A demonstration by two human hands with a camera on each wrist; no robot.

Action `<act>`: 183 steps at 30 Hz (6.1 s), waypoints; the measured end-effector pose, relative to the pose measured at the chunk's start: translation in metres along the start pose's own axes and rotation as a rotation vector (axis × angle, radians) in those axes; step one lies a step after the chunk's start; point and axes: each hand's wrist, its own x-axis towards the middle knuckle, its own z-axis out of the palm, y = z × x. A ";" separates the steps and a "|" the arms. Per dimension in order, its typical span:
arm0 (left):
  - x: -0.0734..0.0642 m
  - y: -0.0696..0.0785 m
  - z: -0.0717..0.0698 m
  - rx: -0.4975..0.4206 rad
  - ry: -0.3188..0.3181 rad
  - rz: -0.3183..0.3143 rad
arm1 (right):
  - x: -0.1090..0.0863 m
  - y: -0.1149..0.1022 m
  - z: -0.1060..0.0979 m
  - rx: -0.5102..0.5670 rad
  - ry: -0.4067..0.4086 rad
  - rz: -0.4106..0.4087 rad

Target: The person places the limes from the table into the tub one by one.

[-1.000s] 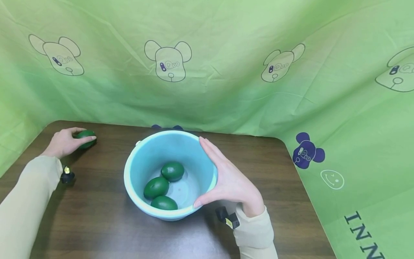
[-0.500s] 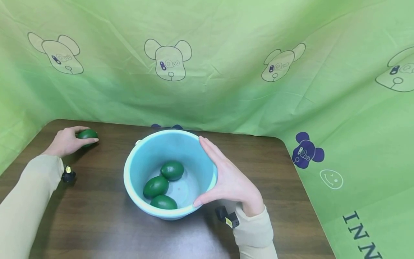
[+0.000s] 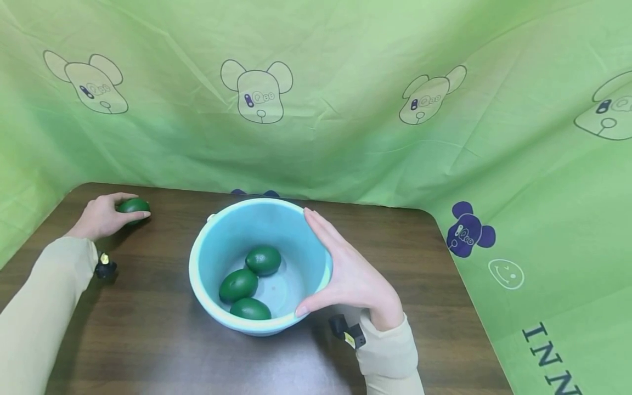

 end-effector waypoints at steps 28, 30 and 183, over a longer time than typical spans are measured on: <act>-0.002 0.008 -0.003 0.024 0.021 -0.016 | -0.001 0.000 -0.001 0.000 0.000 0.008; -0.002 0.008 -0.003 0.015 0.035 -0.018 | -0.001 0.000 -0.001 0.004 -0.001 0.007; -0.018 0.096 0.005 -0.180 0.353 0.299 | 0.001 0.004 -0.001 -0.037 0.001 -0.004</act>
